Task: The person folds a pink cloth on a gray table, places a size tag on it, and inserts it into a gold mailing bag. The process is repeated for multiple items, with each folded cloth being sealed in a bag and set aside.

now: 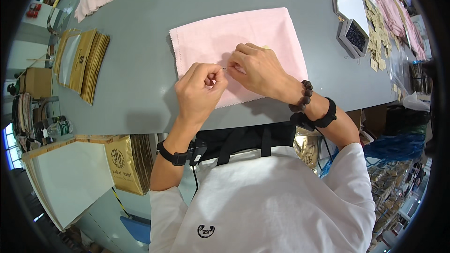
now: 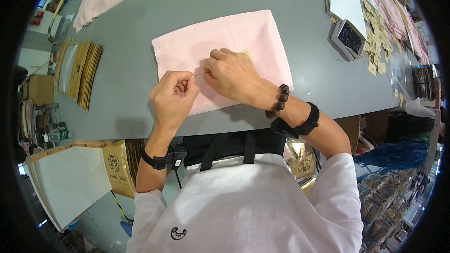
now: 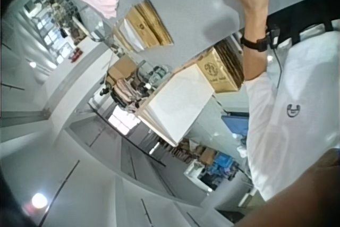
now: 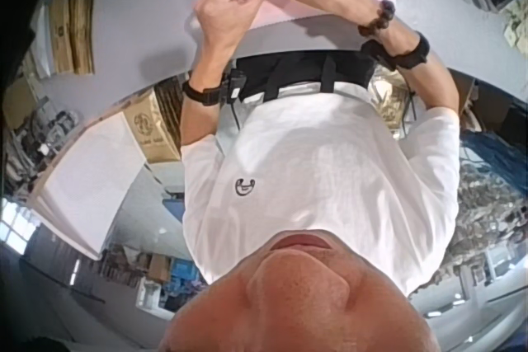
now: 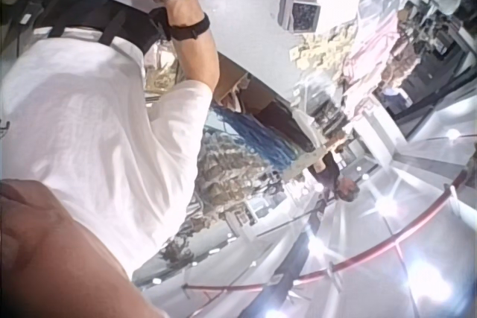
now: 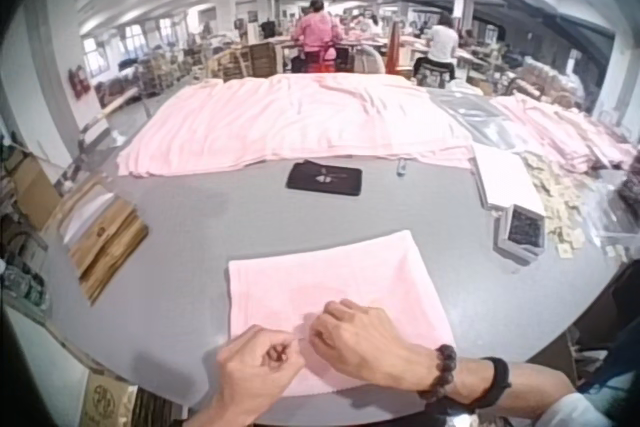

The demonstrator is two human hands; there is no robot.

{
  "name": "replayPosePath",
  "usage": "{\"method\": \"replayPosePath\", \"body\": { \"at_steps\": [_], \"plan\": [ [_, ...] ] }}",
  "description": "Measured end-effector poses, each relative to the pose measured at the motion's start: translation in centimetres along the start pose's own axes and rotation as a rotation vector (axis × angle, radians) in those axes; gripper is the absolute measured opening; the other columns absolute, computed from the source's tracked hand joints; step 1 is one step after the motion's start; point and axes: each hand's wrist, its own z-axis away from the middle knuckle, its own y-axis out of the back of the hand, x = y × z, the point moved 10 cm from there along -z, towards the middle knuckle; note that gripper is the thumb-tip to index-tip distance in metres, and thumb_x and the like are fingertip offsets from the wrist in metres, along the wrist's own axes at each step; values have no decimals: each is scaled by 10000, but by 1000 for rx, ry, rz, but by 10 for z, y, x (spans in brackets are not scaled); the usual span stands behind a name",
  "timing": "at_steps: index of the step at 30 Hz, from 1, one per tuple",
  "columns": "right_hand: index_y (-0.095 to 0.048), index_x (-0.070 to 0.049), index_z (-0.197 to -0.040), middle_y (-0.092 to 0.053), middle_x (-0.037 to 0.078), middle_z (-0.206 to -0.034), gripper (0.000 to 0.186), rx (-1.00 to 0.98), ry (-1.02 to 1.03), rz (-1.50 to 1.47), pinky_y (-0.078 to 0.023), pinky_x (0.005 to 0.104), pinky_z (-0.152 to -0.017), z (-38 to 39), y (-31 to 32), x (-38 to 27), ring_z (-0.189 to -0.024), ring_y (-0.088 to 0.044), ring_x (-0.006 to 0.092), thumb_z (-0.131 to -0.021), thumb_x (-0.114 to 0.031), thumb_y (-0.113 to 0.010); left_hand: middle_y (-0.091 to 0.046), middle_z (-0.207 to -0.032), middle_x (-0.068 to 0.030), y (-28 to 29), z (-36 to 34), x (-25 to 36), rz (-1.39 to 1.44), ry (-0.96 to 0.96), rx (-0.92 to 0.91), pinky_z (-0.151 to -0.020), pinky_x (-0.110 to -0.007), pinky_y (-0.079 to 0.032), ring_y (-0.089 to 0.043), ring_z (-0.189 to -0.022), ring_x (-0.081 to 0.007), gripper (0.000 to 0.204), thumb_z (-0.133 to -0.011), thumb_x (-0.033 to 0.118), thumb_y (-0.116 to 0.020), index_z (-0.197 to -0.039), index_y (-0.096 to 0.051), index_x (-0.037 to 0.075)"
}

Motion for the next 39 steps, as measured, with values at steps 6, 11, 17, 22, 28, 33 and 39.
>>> {"method": "replayPosePath", "body": {
  "at_steps": [6,11,17,22,28,33,39],
  "plan": [
    [-730,-31,-1025,-722,106,-992,194,32,-66,-304,-562,377,-696,4,9,-3,-764,-681,254,-886,-165,-735,-708,-796,-9,5,17,-45,314,429,-1,-607,-213,-512,-611,-673,-44,71,-877,-7,-755,-940,-723,-4],
    [-721,-17,-1085,-733,66,-921,169,-60,-163,-606,-529,302,-661,4,-12,-13,-718,-632,152,-939,-100,-740,-706,-798,9,10,35,-61,470,595,-68,-616,-199,-489,-593,-683,-30,89,-951,64,-745,-979,-726,-18],
    [-695,-3,-1020,-722,162,-950,97,-85,8,-510,-548,402,-713,6,-20,-33,-801,-700,334,-945,-63,-680,-710,-857,-31,56,37,-47,22,317,-246,-641,-262,-502,-628,-707,-120,94,-911,23,-740,-1004,-735,32],
    [-664,-3,-998,-707,159,-976,67,-205,49,-519,-538,438,-733,6,-41,-49,-847,-690,388,-935,-24,-656,-704,-925,-64,65,48,-25,-150,-6,-387,-742,-351,-531,-657,-830,-262,148,-854,-10,-744,-976,-741,75],
    [-669,-10,-998,-716,164,-973,89,-312,92,-469,-536,459,-752,3,-62,-63,-860,-691,395,-911,-25,-667,-727,-949,-70,65,53,-34,-84,54,-355,-750,-359,-537,-668,-850,-268,103,-855,20,-768,-941,-724,55],
    [-678,-18,-988,-721,152,-962,116,-274,179,-376,-536,460,-752,-1,-70,-72,-859,-694,387,-876,-39,-697,-725,-910,-76,64,50,-40,-37,138,-331,-734,-347,-538,-669,-813,-266,105,-856,30,-773,-945,-718,44],
    [-683,-30,-972,-725,145,-927,105,-261,131,-465,-539,453,-732,-5,-72,-67,-833,-698,376,-869,-43,-699,-715,-899,-65,62,53,-48,-56,233,-290,-698,-276,-509,-652,-766,-151,66,-910,1,-737,-972,-716,11]
  ]
}}
